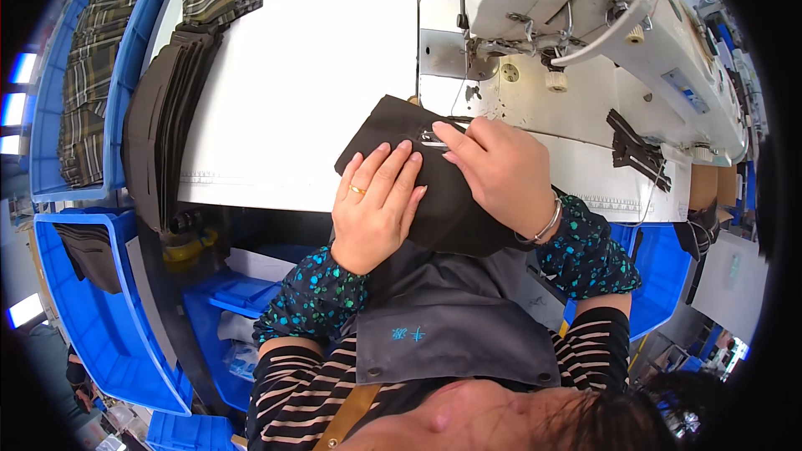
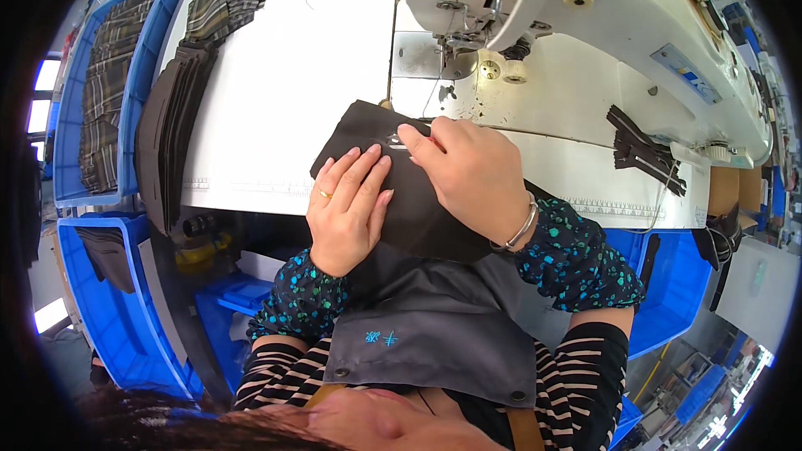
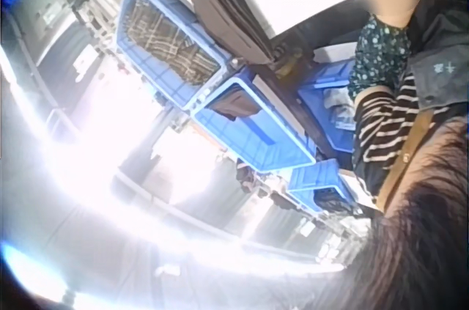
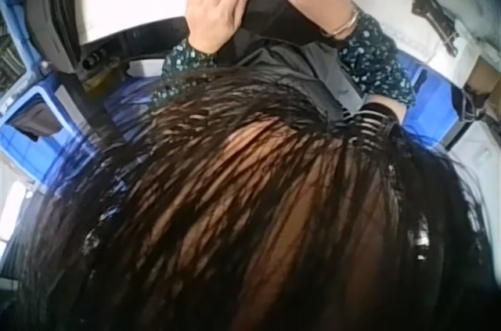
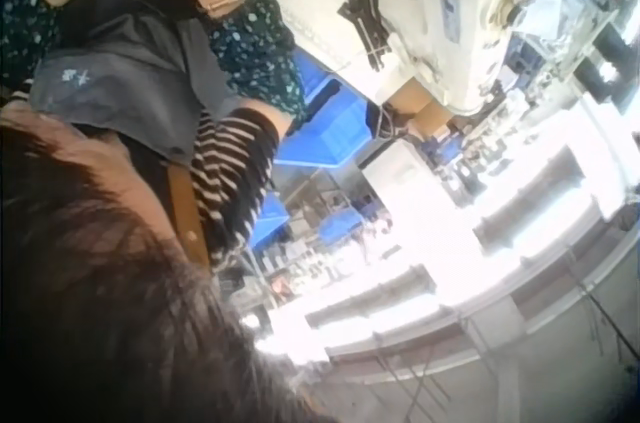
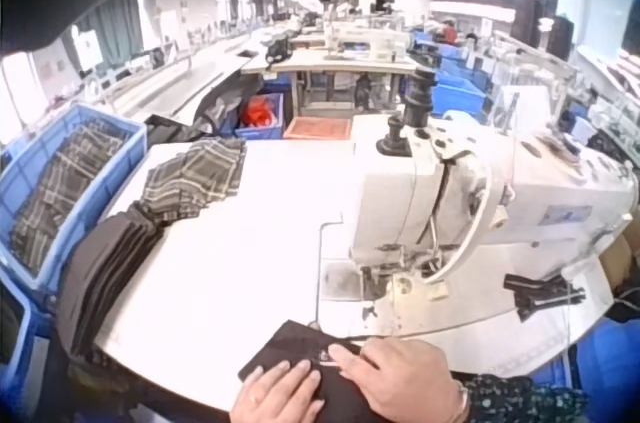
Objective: The person uses a sewing machine to attach a zipper to a black fabric piece. They align the zipper, sew along the edge, and trim excess threads. The person then attaches a plaid fabric piece to the zipper assembly and sews it in place.
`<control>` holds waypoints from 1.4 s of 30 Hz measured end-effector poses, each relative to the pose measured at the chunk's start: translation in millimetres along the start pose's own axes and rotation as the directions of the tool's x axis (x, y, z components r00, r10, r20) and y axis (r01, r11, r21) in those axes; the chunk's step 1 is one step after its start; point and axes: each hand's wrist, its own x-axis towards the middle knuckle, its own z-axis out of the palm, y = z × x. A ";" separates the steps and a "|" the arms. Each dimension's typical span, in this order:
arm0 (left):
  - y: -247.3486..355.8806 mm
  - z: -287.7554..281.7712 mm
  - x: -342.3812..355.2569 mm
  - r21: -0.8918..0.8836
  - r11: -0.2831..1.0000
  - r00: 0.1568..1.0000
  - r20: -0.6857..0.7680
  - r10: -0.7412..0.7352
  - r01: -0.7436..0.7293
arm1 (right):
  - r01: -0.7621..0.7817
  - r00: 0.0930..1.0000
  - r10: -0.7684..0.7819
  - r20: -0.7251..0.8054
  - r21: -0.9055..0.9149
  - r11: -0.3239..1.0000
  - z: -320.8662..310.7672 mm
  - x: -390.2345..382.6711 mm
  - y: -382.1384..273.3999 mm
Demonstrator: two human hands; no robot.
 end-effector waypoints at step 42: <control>-2.2 -2.7 -1.7 0.049 0.999 1.000 0.021 0.014 -0.015 | -0.166 0.912 0.292 -0.288 0.392 0.905 -2.3 13.7 9.5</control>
